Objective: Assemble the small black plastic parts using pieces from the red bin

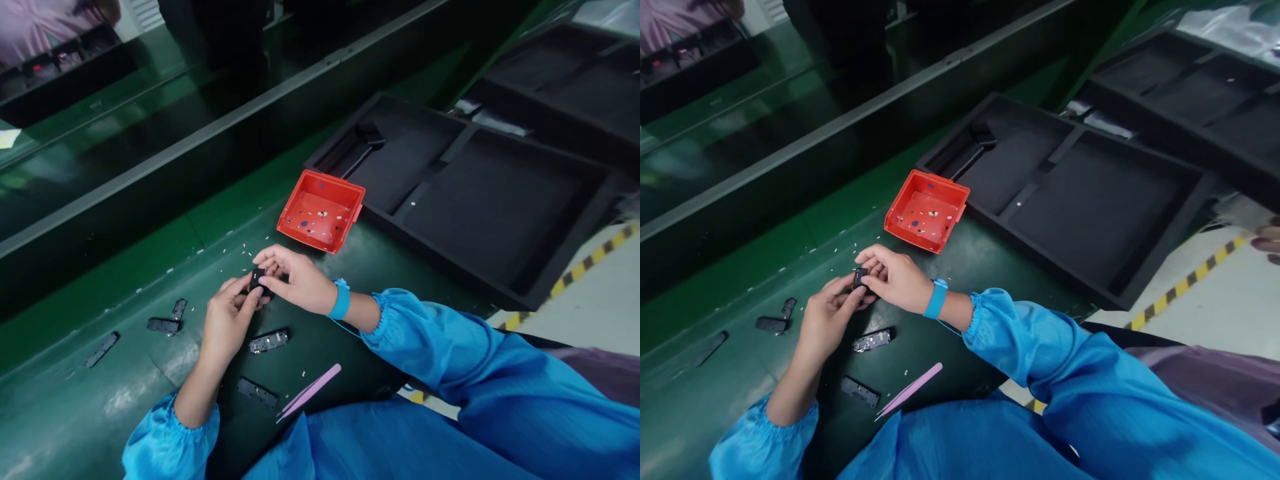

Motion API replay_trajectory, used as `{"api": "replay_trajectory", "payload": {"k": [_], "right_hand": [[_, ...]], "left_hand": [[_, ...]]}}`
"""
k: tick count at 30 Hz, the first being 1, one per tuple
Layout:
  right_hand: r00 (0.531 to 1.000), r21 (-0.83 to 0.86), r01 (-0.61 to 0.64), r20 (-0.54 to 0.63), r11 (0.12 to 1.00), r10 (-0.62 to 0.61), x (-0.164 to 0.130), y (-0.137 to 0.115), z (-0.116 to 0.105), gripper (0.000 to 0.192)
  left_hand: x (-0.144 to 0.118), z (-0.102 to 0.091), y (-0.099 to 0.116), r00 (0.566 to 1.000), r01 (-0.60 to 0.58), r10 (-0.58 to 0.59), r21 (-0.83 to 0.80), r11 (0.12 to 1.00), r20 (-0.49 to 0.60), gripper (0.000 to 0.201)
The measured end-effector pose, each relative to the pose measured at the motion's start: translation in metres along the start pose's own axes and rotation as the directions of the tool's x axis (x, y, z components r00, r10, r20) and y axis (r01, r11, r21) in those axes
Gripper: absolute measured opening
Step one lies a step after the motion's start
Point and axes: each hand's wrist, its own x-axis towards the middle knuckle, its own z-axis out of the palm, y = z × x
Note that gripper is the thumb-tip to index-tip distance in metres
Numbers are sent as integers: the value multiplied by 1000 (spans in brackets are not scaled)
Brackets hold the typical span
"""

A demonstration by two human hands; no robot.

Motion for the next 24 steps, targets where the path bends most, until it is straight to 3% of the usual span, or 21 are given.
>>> {"api": "replay_trajectory", "payload": {"k": [6,10,13,19,24], "right_hand": [[988,-51,-33,-151,998,25,-4,-1,7,24],[996,63,-75,-36,995,78,0,2,7,21],[995,146,-100,12,984,99,2,5,6,19],[993,-58,-27,-116,998,20,3,3,-1,29],[998,-11,-68,-6,998,68,6,3,-5,23]], "left_hand": [[-4,10,-3,994,-59,61,18,998,-96,21],[-6,11,-4,995,-70,75,75,995,-66,29],[-6,12,-5,997,-70,70,11,998,-43,34],[-6,18,-8,990,-70,57,-94,993,-132,39],[-5,19,-7,991,-65,46,-147,987,-127,36]]}}
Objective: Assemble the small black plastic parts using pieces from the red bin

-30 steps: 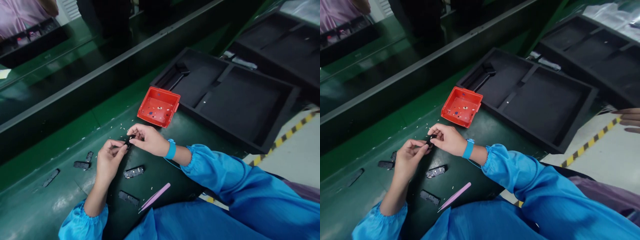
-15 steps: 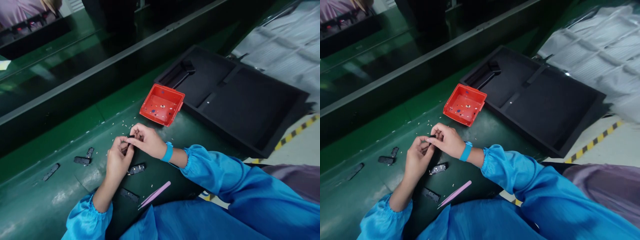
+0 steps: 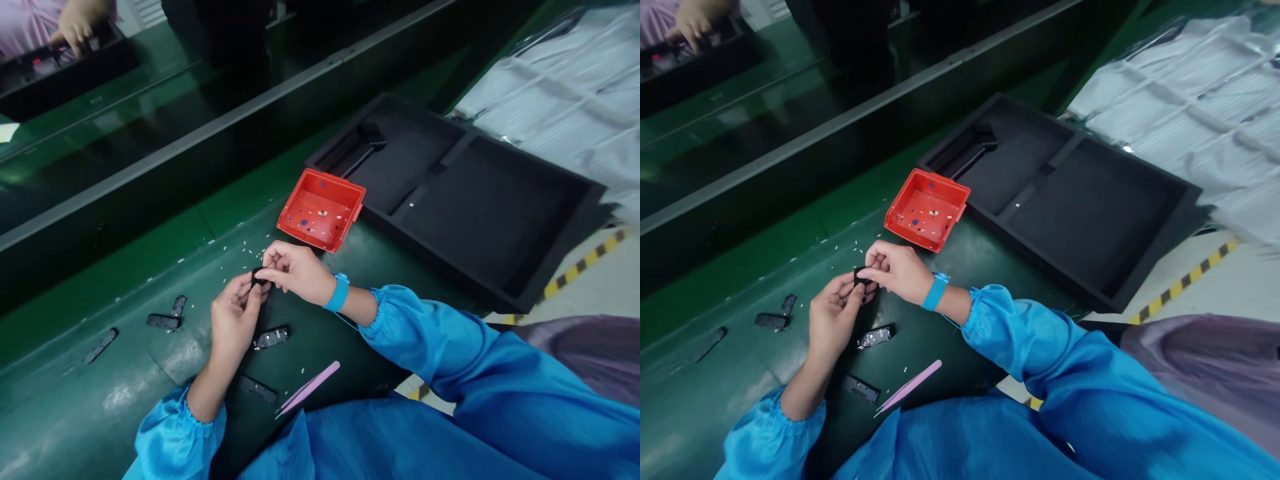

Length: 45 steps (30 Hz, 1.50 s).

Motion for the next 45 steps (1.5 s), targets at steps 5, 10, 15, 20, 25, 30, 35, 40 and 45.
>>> {"api": "replay_trajectory", "payload": {"k": [5,10,15,20,25,30,35,40,45], "right_hand": [[958,-271,215,-126,938,-256,-10,-6,8,6],[942,-347,275,-90,897,-324,-17,-9,15,6],[953,-337,231,-108,913,-282,-13,-6,15,8],[964,-216,201,-132,955,-232,-10,-7,14,6],[979,-99,158,-114,982,-169,-8,-7,12,4],[985,-30,137,-104,990,-139,-4,-2,14,5],[985,-33,92,-147,995,-96,-4,3,19,6],[983,30,51,-176,998,-45,-4,0,21,7],[985,29,81,-152,996,-76,-3,-1,19,13]], "left_hand": [[1,1,4,999,-46,45,39,998,6,24],[-2,0,2,997,-71,73,156,985,-5,22],[-5,1,2,992,-119,125,262,958,-8,29],[-5,1,5,984,-154,175,375,914,-23,26],[-5,-1,6,976,-172,213,460,871,-37,28],[-6,-1,5,959,-221,282,551,805,-28,34],[-3,-3,3,964,-195,261,529,826,-53,33],[4,-4,3,1000,0,4,116,993,-30,38],[3,0,8,999,0,5,106,994,-45,40]]}}
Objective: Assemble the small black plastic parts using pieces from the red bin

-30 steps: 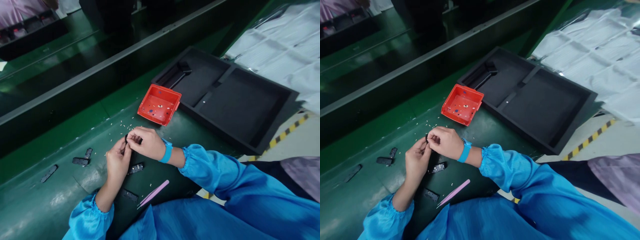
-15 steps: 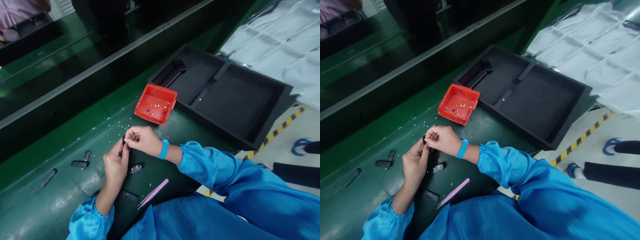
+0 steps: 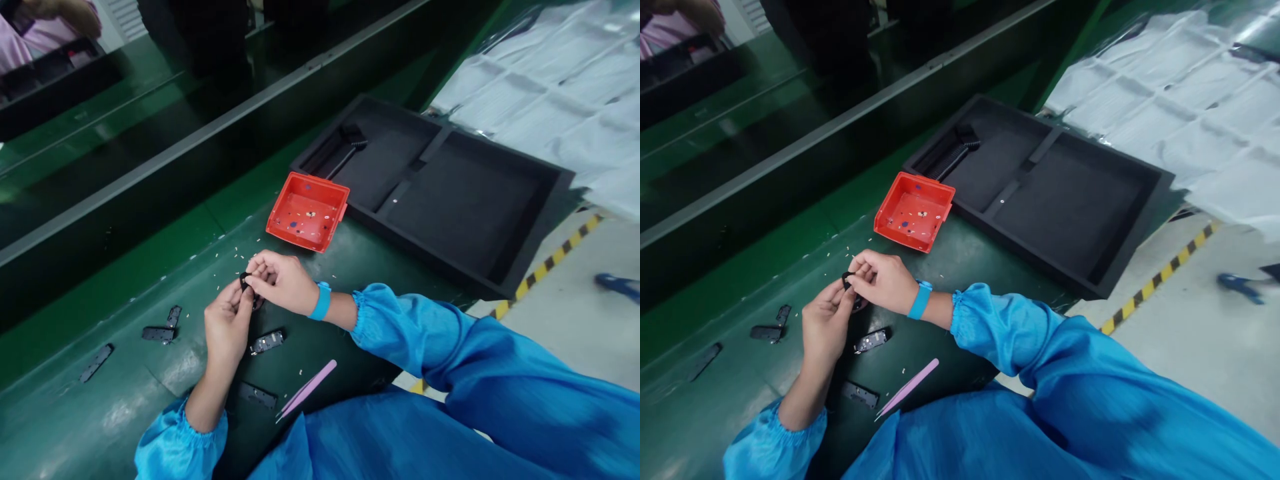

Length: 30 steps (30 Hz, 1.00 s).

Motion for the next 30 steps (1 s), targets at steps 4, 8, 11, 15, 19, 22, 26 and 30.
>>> {"api": "replay_trajectory", "payload": {"k": [4,8,11,15,19,22,26,30], "right_hand": [[1000,32,-6,-3,999,6,0,3,0,14],[999,60,-7,31,998,5,0,6,0,13],[998,94,-24,54,995,19,1,7,-1,13],[989,163,-68,137,984,46,2,6,-3,18],[992,187,-70,112,980,49,1,5,-2,18],[995,143,-42,93,989,29,0,5,-1,15],[1000,-46,22,-16,999,-23,-2,5,2,10],[998,-16,4,-67,1000,-5,-3,1,3,11]], "left_hand": [[-3,2,5,999,-39,42,113,993,-22,37],[-5,0,4,996,-75,82,208,975,-23,34],[-6,-1,3,992,-112,123,263,958,-24,32],[-7,-2,3,990,-129,141,272,954,-24,32],[-8,-3,4,985,-157,171,324,933,-17,32],[-9,-3,3,981,-177,196,385,906,-9,31],[-9,-1,2,979,-173,200,383,907,-30,34],[-7,0,6,995,-80,89,173,982,-44,34]]}}
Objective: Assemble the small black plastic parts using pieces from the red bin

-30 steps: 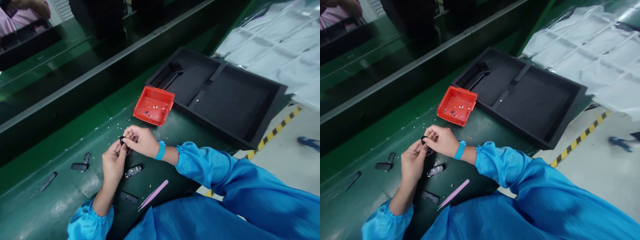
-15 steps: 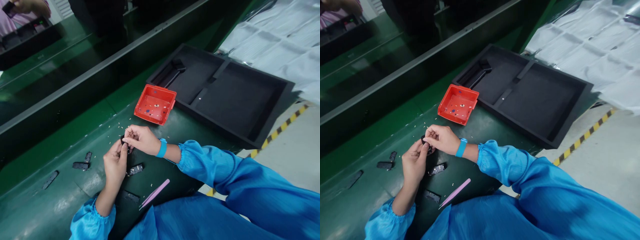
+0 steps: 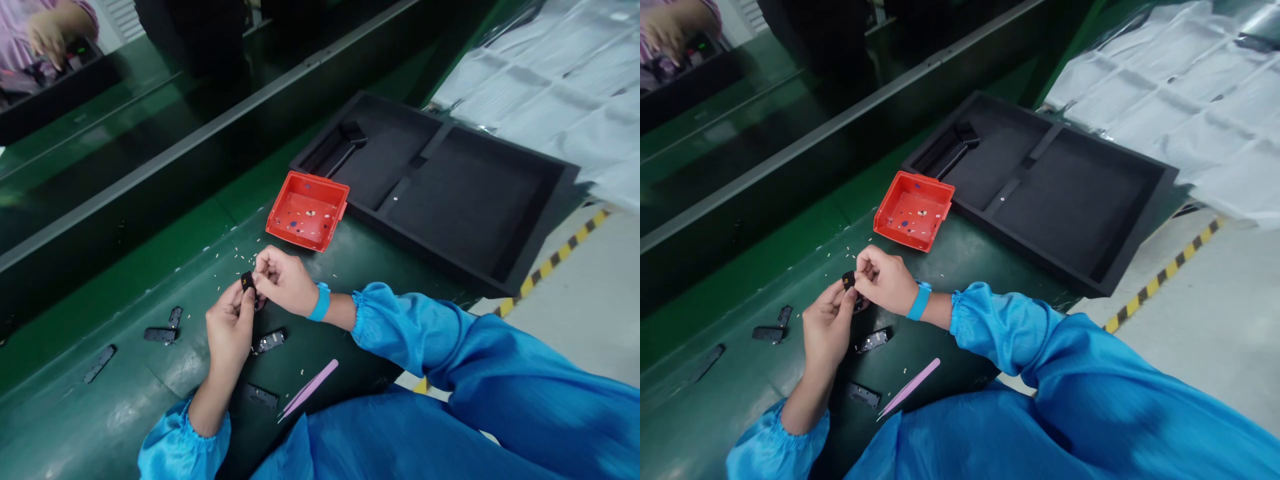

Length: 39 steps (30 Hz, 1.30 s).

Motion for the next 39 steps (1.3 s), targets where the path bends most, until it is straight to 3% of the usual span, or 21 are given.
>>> {"api": "replay_trajectory", "payload": {"k": [4,10,17,24,39], "right_hand": [[998,-3,57,-11,998,-57,1,-2,-1,12],[991,49,43,126,998,-49,8,3,-7,12],[984,138,-55,177,989,30,10,2,-8,9],[976,189,-82,215,978,41,10,1,-9,17],[954,328,-217,269,919,129,11,2,-7,25]], "left_hand": [[3,-1,0,995,87,-77,-168,982,65,40],[6,-4,-7,983,112,-72,-241,964,168,43],[5,-9,2,990,33,-21,-88,996,140,40],[7,-9,-6,980,135,-96,-228,964,172,46],[6,-9,-1,986,87,-63,-157,984,157,39]]}}
